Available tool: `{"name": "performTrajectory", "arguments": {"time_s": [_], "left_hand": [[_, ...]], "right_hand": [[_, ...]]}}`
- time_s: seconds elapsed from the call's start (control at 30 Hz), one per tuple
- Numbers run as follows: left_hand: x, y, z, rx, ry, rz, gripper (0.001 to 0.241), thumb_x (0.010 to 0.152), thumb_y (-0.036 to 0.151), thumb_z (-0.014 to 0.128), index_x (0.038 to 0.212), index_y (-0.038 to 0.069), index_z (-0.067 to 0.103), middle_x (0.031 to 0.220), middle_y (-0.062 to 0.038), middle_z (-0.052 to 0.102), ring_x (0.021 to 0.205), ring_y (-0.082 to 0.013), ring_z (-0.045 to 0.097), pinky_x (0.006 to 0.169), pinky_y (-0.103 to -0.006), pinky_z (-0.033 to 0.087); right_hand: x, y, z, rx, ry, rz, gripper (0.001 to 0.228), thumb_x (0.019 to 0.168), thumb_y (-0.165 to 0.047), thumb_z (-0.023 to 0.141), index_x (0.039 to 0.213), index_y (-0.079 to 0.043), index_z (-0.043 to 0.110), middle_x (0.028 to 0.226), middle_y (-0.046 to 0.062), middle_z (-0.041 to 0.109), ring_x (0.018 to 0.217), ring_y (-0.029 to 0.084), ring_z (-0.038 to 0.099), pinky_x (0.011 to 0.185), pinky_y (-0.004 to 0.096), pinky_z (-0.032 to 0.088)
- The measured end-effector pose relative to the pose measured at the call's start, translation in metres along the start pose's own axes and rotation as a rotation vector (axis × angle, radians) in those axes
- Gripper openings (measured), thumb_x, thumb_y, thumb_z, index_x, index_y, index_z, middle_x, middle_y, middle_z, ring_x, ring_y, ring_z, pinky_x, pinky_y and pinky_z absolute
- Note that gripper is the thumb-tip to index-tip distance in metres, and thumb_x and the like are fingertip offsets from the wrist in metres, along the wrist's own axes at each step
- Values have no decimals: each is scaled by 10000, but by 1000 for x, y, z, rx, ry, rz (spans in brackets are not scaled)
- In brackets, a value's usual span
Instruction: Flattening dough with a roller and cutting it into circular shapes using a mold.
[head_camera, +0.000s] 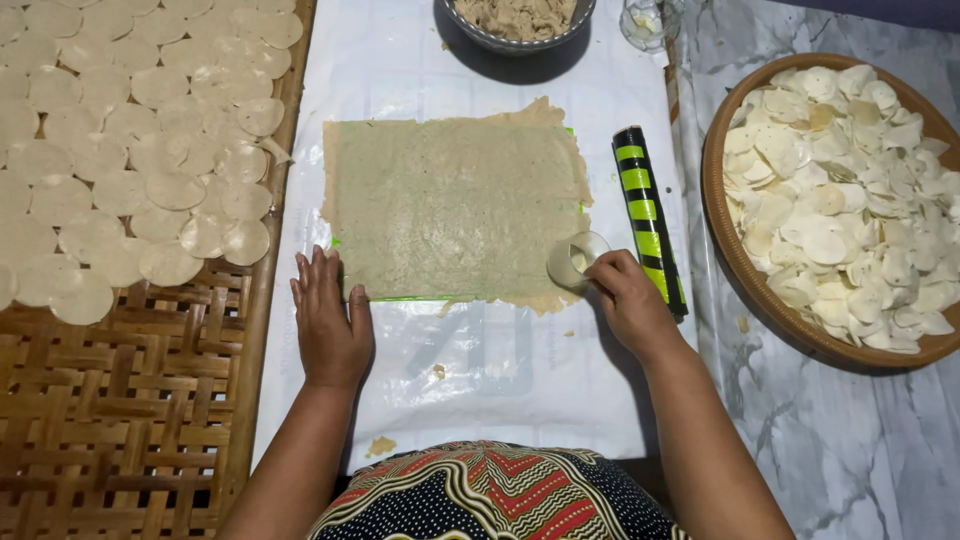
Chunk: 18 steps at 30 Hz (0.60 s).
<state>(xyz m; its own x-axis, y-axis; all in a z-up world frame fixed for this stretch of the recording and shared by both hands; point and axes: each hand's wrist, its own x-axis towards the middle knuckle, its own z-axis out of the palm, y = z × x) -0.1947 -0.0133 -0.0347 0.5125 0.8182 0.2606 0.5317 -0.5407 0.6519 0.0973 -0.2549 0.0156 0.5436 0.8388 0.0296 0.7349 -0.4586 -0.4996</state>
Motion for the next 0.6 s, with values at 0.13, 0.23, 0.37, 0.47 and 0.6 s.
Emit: {"name": "performTrajectory", "arguments": {"time_s": [0.13,0.23,0.37,0.47,0.6], "left_hand": [[0,-1,0,9,-8,2,487,1077,252,490,1498,12,448,1613,-241,378,1536,-412,238,1253,-553,145],[-2,-3,2,24,-8,4,486,1080,262,489,1501,20,450,1619,-226,377,1540,-394,239,1258,-535,149],[-2,-5,3,36,-10,6,486,1082,268,486,1501,24,454,1618,-220,381,1540,-387,245,1259,-531,157],[0,-1,0,29,-5,11,485,1082,264,476,1502,23,452,1616,-226,379,1537,-398,246,1256,-539,161],[-1,-1,1,23,-3,18,481,1089,251,440,1508,16,434,1619,-235,367,1535,-411,241,1255,-545,160]], "right_hand": [[0,0,3,-52,-15,-42,165,960,-22,608,1040,-131,702,1112,77,625,998,379,703,852,489,592],[1,-5,2,-97,-35,-76,131,974,-48,610,1019,-135,698,1103,69,620,966,372,717,816,479,606],[4,-30,-14,-189,-72,-73,112,964,-90,643,1057,-109,702,1226,108,604,920,368,732,777,482,622],[12,-43,-23,-228,-32,-18,291,947,-240,691,1211,-131,634,1364,143,490,928,419,713,765,556,617],[34,-58,-20,-260,-103,195,539,943,-571,631,1370,-255,540,1377,138,431,902,505,713,799,616,593]]}}
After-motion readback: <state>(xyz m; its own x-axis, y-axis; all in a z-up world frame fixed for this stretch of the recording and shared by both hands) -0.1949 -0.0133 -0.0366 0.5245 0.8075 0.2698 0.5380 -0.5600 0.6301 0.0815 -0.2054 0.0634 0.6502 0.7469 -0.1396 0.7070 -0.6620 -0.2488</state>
